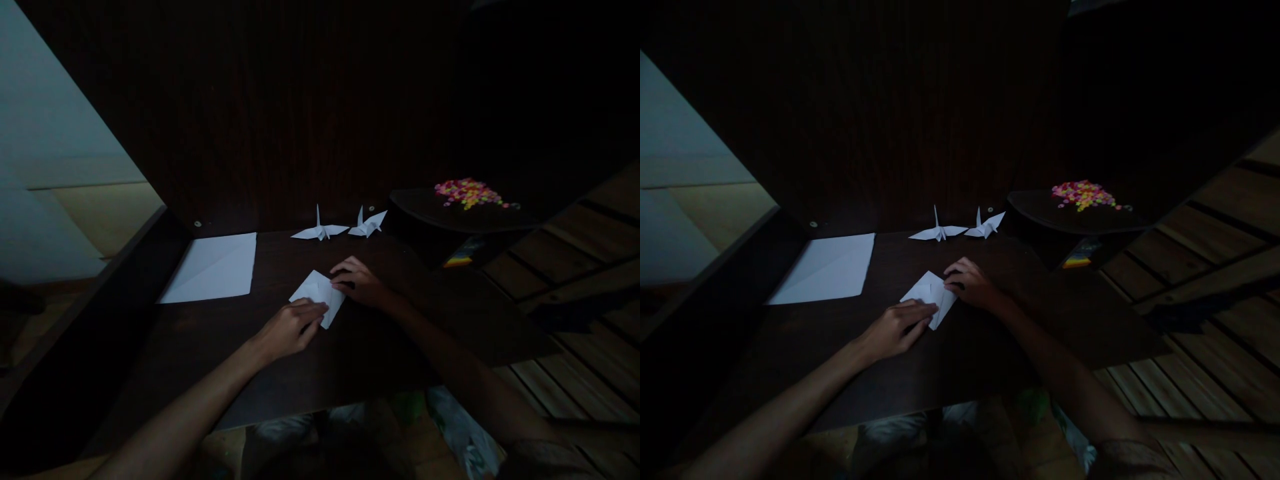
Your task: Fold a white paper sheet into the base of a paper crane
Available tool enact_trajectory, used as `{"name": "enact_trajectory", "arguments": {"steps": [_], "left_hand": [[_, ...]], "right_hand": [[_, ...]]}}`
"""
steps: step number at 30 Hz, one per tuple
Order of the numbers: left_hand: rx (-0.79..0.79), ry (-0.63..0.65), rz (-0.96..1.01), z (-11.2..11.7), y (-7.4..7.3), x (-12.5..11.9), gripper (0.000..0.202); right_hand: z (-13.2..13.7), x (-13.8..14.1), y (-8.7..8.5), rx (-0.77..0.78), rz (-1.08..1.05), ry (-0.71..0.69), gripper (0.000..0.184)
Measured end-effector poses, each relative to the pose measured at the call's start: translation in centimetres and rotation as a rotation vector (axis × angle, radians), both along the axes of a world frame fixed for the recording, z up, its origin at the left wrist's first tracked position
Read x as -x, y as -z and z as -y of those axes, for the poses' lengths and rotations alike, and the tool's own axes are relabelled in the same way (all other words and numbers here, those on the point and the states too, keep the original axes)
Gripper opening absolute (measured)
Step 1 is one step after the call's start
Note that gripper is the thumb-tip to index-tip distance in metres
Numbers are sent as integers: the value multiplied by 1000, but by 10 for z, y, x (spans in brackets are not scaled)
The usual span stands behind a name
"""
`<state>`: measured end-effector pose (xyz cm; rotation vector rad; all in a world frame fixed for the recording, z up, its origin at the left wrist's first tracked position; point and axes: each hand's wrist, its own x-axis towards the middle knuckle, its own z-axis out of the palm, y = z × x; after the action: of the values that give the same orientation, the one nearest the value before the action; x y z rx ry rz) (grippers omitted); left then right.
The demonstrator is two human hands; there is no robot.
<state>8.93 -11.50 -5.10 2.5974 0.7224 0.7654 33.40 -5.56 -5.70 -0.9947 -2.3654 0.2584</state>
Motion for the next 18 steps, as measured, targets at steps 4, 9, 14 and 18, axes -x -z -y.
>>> {"name": "enact_trajectory", "arguments": {"steps": [4,9,14,18], "left_hand": [[-91,-166,-38,-8,7,1,28],[-132,-215,-211,-11,8,4,39],[-97,-230,-261,-10,5,4,50],[-106,-237,-265,-8,2,3,51]], "right_hand": [[4,3,3,-19,-1,-6,13],[9,5,3,-4,-3,7,20],[13,10,0,-5,36,58,23],[15,12,-1,11,71,77,26]]}}
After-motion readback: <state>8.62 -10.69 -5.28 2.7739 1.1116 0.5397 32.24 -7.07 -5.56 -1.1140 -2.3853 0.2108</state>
